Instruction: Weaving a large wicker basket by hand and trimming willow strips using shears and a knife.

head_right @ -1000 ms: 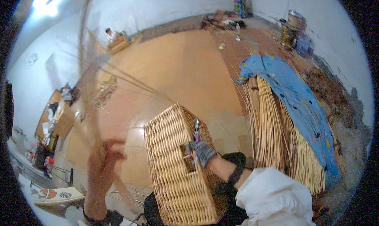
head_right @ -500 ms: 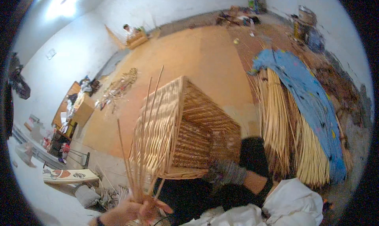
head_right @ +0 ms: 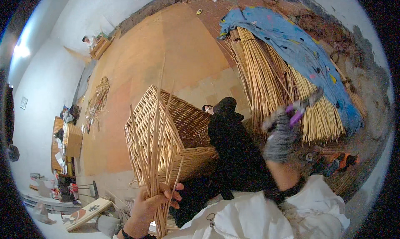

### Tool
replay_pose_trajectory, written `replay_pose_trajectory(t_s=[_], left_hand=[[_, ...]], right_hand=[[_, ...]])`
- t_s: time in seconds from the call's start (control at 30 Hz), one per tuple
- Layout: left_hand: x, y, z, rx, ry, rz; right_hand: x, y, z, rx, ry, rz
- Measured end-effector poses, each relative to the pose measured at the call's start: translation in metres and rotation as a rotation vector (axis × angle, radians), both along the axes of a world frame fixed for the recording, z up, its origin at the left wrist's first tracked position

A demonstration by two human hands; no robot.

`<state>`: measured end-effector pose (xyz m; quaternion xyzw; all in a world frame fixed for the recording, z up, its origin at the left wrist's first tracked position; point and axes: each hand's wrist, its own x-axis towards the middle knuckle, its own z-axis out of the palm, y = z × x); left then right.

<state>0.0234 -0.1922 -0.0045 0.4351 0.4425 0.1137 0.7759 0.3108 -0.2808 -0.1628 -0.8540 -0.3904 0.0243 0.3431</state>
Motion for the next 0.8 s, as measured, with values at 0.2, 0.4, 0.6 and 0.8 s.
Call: replay_pose_trajectory(t_s=[0.2,0.4,0.6,0.8], left_hand=[[-0.003,0.005,-0.004,0.073,0.126,-0.006],[0.003,0.008,0.0,0.022,0.156,-0.029],[0.008,0.005,0.003,0.041,0.205,-0.054],[0.01,0.002,0.003,0.028,0.207,-0.055]], right_hand=[[-0.055,0.027,0.044,-0.018,0.218,0.591],[-0.014,0.01,0.066,-0.319,0.458,1.008],[-0.021,0.019,0.063,-0.503,0.407,1.118],[-0.024,0.028,0.052,-0.378,0.326,1.099]])
